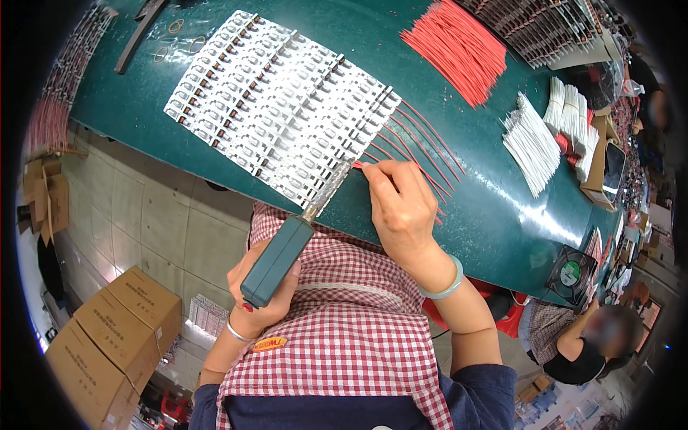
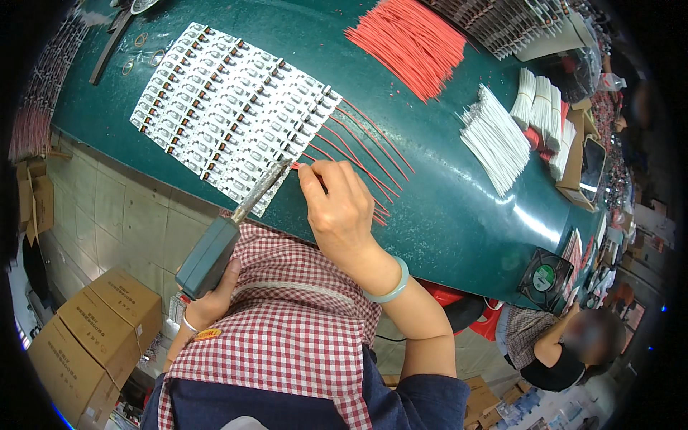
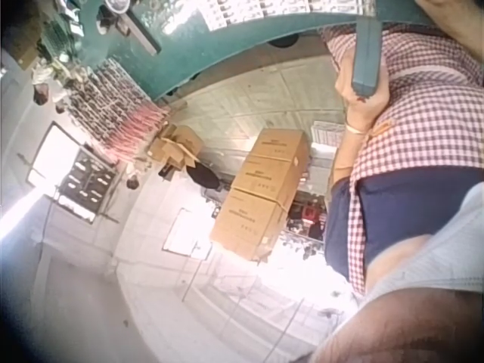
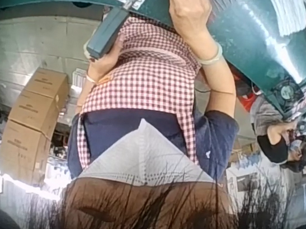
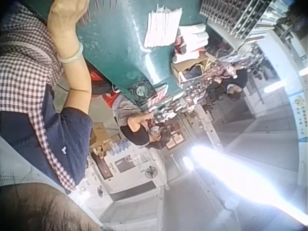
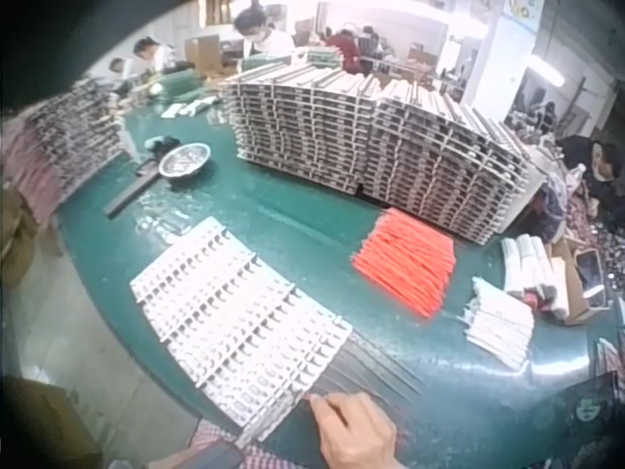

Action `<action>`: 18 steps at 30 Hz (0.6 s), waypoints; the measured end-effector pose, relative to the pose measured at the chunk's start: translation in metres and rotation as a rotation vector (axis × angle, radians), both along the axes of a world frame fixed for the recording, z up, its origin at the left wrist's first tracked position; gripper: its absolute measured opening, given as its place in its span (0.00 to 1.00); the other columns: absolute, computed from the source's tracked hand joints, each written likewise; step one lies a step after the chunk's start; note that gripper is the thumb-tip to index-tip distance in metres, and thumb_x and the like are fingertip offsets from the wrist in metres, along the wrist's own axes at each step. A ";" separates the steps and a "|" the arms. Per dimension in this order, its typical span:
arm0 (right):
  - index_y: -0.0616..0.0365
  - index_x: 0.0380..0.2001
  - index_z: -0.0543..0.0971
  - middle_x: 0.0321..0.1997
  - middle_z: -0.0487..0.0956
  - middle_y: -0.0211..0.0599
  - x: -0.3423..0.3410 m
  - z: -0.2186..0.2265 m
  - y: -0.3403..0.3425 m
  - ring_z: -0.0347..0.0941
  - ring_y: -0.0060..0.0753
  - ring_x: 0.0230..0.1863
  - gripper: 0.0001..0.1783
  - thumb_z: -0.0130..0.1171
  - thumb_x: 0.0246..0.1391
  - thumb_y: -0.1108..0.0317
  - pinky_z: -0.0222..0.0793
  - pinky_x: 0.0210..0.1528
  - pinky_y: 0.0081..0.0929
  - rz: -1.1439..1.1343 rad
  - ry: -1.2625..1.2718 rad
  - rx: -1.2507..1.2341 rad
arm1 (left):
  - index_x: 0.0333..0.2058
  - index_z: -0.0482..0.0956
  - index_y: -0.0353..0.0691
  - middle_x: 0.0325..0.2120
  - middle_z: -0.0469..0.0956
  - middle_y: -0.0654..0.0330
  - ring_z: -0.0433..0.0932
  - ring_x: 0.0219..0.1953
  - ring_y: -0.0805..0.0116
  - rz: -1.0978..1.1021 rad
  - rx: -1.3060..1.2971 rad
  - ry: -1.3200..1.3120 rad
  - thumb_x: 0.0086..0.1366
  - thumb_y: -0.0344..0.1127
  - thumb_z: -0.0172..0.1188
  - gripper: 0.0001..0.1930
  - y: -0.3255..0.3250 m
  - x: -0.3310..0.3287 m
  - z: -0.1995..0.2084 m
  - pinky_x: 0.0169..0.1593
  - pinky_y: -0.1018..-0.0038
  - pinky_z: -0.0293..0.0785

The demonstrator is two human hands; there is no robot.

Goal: The person attaches red wires to a strip of electronic components on an assembly bench using a handheld soldering iron and solder.

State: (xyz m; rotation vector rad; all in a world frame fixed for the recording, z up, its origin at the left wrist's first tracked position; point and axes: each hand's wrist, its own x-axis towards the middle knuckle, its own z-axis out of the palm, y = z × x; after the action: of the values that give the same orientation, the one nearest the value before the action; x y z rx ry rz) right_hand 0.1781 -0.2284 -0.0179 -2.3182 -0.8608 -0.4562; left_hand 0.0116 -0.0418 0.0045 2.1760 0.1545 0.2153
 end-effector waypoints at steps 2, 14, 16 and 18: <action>0.62 0.35 0.82 0.32 0.78 0.37 0.001 0.000 0.000 0.75 0.36 0.31 0.15 0.68 0.41 0.85 0.74 0.31 0.31 0.008 -0.011 -0.004 | 0.37 0.83 0.27 0.37 0.83 0.46 0.85 0.34 0.53 -0.013 0.024 -0.023 0.52 0.22 0.69 0.12 0.000 0.004 0.003 0.38 0.69 0.82; 0.63 0.35 0.82 0.32 0.78 0.36 -0.001 0.003 0.000 0.75 0.36 0.31 0.14 0.67 0.42 0.84 0.72 0.30 0.30 0.014 -0.006 -0.038 | 0.36 0.83 0.28 0.36 0.83 0.48 0.85 0.32 0.56 -0.016 0.080 -0.056 0.53 0.22 0.69 0.11 -0.003 0.011 0.010 0.35 0.71 0.80; 0.63 0.35 0.82 0.32 0.78 0.36 -0.001 0.003 0.000 0.74 0.36 0.31 0.14 0.67 0.42 0.84 0.72 0.30 0.30 0.015 -0.010 -0.037 | 0.37 0.83 0.28 0.36 0.83 0.47 0.85 0.32 0.56 -0.007 0.047 -0.033 0.53 0.23 0.69 0.11 -0.002 0.005 0.004 0.35 0.71 0.80; 0.63 0.36 0.82 0.32 0.78 0.36 0.000 0.003 0.000 0.74 0.36 0.31 0.14 0.67 0.42 0.84 0.72 0.29 0.30 0.016 -0.013 -0.035 | 0.38 0.83 0.28 0.36 0.83 0.47 0.85 0.32 0.55 0.002 0.014 -0.010 0.53 0.23 0.69 0.12 0.000 -0.006 -0.005 0.35 0.71 0.81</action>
State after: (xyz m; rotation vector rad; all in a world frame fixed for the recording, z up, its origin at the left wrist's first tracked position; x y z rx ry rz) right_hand 0.1778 -0.2281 -0.0151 -2.3407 -0.8999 -0.4533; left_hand 0.0059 -0.0420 -0.0008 2.1883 0.1498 0.2284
